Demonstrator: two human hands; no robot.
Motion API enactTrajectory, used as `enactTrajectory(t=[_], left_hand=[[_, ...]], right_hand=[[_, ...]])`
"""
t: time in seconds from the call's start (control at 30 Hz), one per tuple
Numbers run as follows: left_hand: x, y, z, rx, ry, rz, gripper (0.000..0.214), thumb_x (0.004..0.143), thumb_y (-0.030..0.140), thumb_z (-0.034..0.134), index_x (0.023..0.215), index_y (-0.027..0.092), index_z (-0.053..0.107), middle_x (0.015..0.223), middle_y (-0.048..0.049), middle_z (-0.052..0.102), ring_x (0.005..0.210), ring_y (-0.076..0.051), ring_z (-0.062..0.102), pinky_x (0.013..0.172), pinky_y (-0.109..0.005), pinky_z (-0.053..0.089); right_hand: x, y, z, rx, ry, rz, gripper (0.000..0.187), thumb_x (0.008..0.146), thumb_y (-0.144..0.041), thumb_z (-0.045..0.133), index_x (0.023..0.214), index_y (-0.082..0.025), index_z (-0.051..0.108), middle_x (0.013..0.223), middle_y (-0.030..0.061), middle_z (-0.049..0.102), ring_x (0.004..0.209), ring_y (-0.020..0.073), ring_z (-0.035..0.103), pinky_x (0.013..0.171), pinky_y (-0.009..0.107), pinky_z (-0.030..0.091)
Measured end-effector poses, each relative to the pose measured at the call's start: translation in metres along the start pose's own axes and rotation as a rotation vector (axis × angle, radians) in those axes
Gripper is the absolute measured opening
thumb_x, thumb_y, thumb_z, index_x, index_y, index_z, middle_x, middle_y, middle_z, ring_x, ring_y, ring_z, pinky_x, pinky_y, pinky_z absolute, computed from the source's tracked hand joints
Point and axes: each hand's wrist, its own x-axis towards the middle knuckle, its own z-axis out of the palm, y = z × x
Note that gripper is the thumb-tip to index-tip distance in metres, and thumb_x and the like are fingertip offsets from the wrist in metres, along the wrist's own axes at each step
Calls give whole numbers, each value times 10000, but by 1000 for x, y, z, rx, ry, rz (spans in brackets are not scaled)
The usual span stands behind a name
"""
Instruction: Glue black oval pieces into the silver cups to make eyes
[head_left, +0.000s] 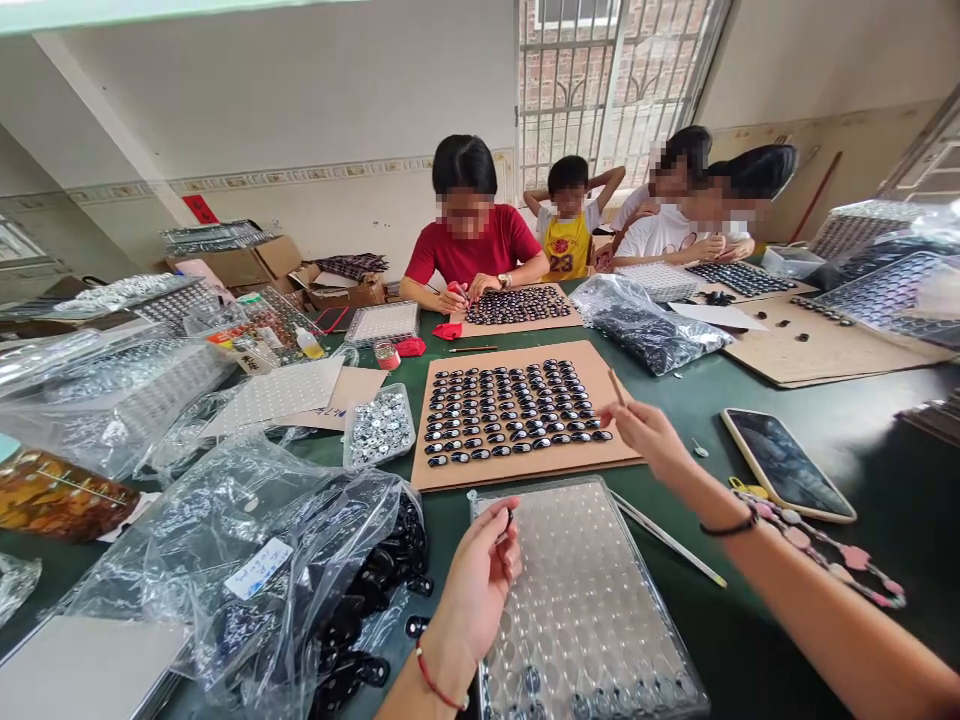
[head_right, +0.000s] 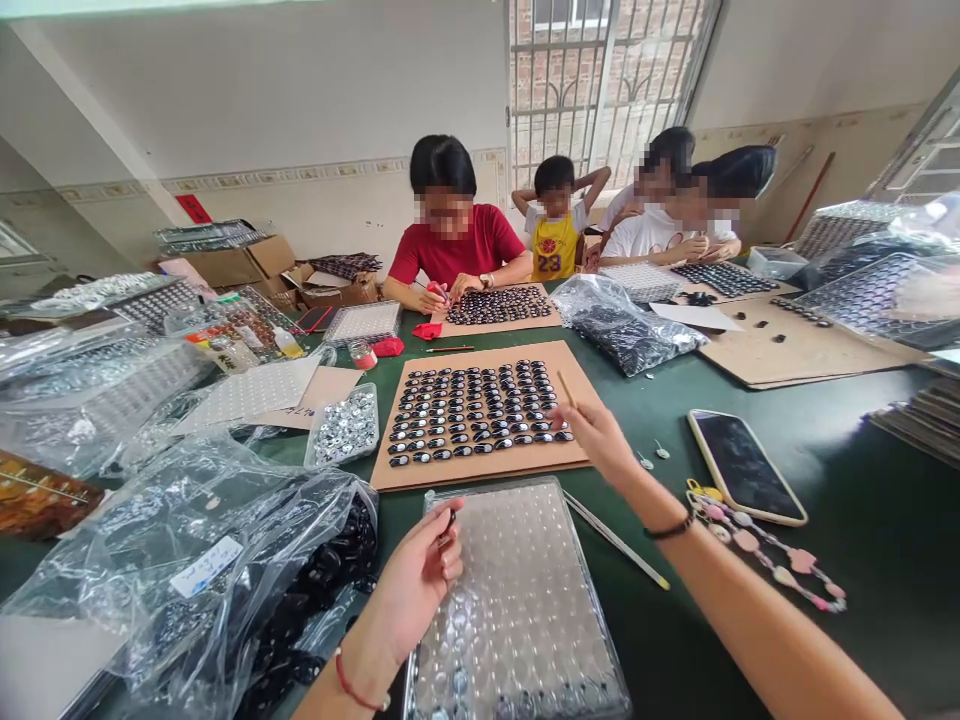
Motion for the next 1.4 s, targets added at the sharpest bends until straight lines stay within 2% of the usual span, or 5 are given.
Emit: enactTrajectory(t=[0.2,0.53,0.97,1.17,1.4], left_hand=[[0,4,1,70,-24,80,202,663,191,644,855,130,625,609,32,493,462,-20,427,424,-139,333],[4,1,1,159,-91,167,227,677,221,630,884,129,615,563,46,439,448,-14,377,398,-130,259],[0,1,2,383,-124,221,139,689,282,557,750,157,551,456,79,358,357,-28,256,370,-166,147],[-6,-1,5,709,-26,449,197,731,309,533,827,149,597,523,51,395,441,-54,320,405,-174,217],[-6,-8,6,674,-69,404,172,775,347,470,784,191,542,617,38,477,437,-67,344,413,-182,234]], right_hand=[[-98,-44,21,220,-233,-77,502,915,-492,293,659,-142,546,545,-2,428,470,109,392,450,210,312],[-175,-79,43,-110,-573,-221,289,938,-298,339,783,-165,544,693,33,566,604,143,510,551,231,355],[-135,-92,40,-337,-454,-432,229,945,-246,319,903,-172,532,832,53,576,699,168,543,615,252,377],[-113,-65,41,-417,-365,-472,235,946,-239,314,913,-168,536,845,55,577,716,174,548,600,256,382],[-125,-54,45,-328,-387,-471,218,940,-209,321,901,-175,533,809,48,577,693,160,545,612,249,385]])
